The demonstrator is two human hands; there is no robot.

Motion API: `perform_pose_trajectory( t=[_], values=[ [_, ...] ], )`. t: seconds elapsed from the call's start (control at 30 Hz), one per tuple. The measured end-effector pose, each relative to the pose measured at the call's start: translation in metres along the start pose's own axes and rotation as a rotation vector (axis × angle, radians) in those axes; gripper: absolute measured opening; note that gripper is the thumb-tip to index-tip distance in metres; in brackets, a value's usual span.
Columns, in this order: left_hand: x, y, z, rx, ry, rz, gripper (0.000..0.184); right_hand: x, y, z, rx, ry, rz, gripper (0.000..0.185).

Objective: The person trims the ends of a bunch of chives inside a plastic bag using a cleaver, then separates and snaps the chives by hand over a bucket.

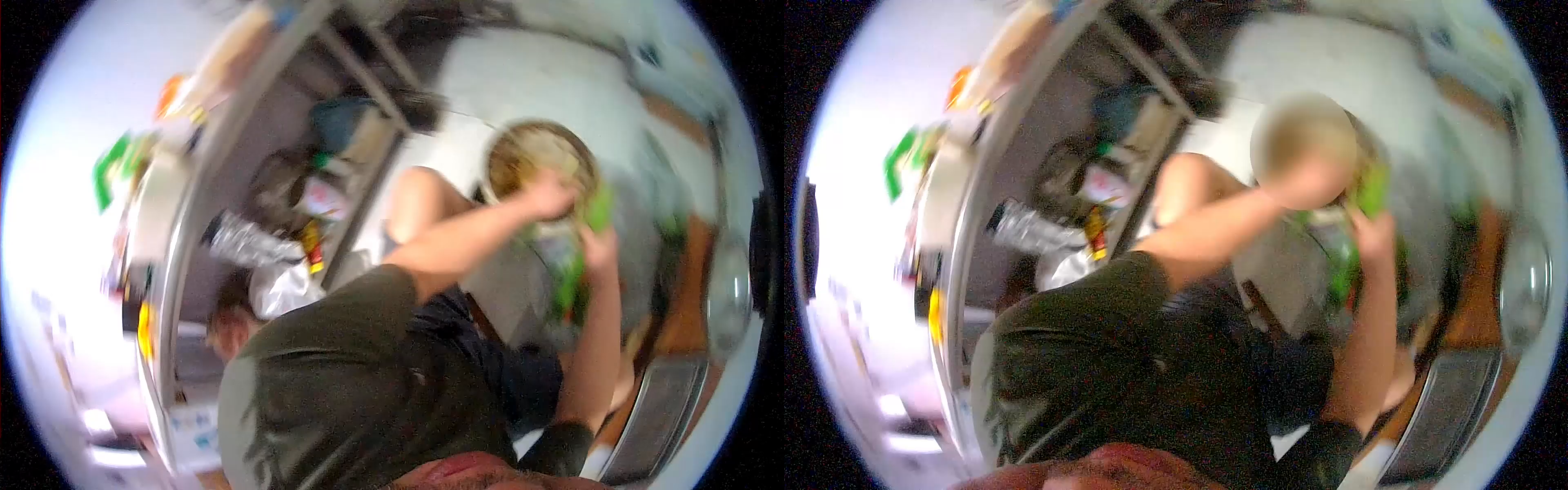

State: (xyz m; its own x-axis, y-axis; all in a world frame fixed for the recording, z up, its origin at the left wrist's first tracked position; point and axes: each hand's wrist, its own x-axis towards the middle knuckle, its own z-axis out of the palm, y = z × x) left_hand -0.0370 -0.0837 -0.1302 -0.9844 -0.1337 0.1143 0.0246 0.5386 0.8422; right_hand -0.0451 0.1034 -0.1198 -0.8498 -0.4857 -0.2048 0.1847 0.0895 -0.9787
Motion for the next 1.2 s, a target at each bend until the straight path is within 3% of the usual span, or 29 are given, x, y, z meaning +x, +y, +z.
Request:
perform_pose_trajectory(
  t=[0.03,0.07,0.1,0.13,0.23,0.27,0.37,0.4,0.5,0.6,0.63,0.7,0.73,0.8,0.83,0.9,1.0,1.1,1.13,1.2],
  values=[
    [0.01,-0.006,0.013,0.038,0.104,-0.171,0.031,-0.009,-0.014,0.002,-0.006,-0.029,-0.127,0.022],
    [0.017,-0.002,0.009,-0.131,0.211,-0.223,0.028,0.003,0.005,0.004,-0.084,0.097,-0.054,0.024],
    [0.024,0.003,0.004,-0.303,0.329,-0.258,0.027,0.003,-0.003,0.004,-0.06,0.062,0.021,0.023],
    [0.039,-0.01,-0.004,-0.204,0.286,-0.288,0.026,0.005,-0.002,0.003,-0.06,0.044,0.099,0.02],
    [0.043,-0.011,-0.016,-0.348,0.365,-0.499,0.027,0.0,-0.013,0.013,-0.062,0.079,0.153,0.022],
    [0.025,0.006,-0.019,-0.244,0.439,-0.3,0.027,0.0,-0.012,0.013,0.014,0.101,0.128,0.022],
    [0.025,-0.019,0.011,-0.096,0.265,-0.251,0.028,0.009,0.004,0.016,0.16,0.158,0.107,0.024],
    [-0.002,0.016,-0.004,-0.344,0.21,-0.259,0.03,0.015,0.011,0.013,0.153,0.172,0.124,0.023],
    [-0.015,0.012,0.007,-0.088,0.122,-0.163,0.028,0.014,0.017,0.009,0.15,0.161,0.133,0.025],
    [-0.022,0.004,0.01,-0.57,-0.067,-0.23,0.026,0.02,0.037,0.002,0.037,0.197,0.1,0.036],
    [-0.02,-0.005,0.009,-0.461,-0.068,-0.09,0.025,0.019,0.04,0.002,0.067,0.221,0.074,0.034],
    [-0.028,0.034,-0.014,-0.386,-0.135,-0.372,0.021,0.006,0.018,0.006,0.087,0.139,0.028,0.029],
    [-0.024,-0.023,0.012,-0.383,-0.073,0.344,0.024,0.006,0.018,0.004,0.024,0.107,0.005,0.036],
    [-0.025,-0.017,0.001,-0.321,-0.231,0.111,0.029,0.002,0.011,0.0,-0.05,0.072,-0.039,0.042],
    [-0.026,-0.009,-0.005,-0.162,-0.179,0.279,0.029,-0.002,0.003,0.001,-0.064,0.071,-0.057,0.039],
    [-0.023,-0.011,-0.006,-0.51,-0.274,0.052,0.029,-0.003,0.001,0.002,-0.045,0.045,-0.083,0.035],
    [-0.019,0.005,-0.022,-0.29,-0.327,0.06,0.03,0.003,0.007,-0.001,0.017,-0.007,-0.067,0.028],
    [-0.022,0.031,-0.034,-0.038,-0.297,0.179,0.03,-0.008,-0.012,0.006,0.189,-0.027,-0.003,0.006],
    [-0.022,0.041,-0.04,0.08,-0.358,0.182,0.038,-0.008,-0.011,0.006,0.216,-0.046,-0.015,0.009],
    [-0.017,0.017,-0.038,0.026,-0.391,0.242,0.037,-0.005,-0.008,0.005,0.268,-0.085,-0.036,0.015]
  ],
)
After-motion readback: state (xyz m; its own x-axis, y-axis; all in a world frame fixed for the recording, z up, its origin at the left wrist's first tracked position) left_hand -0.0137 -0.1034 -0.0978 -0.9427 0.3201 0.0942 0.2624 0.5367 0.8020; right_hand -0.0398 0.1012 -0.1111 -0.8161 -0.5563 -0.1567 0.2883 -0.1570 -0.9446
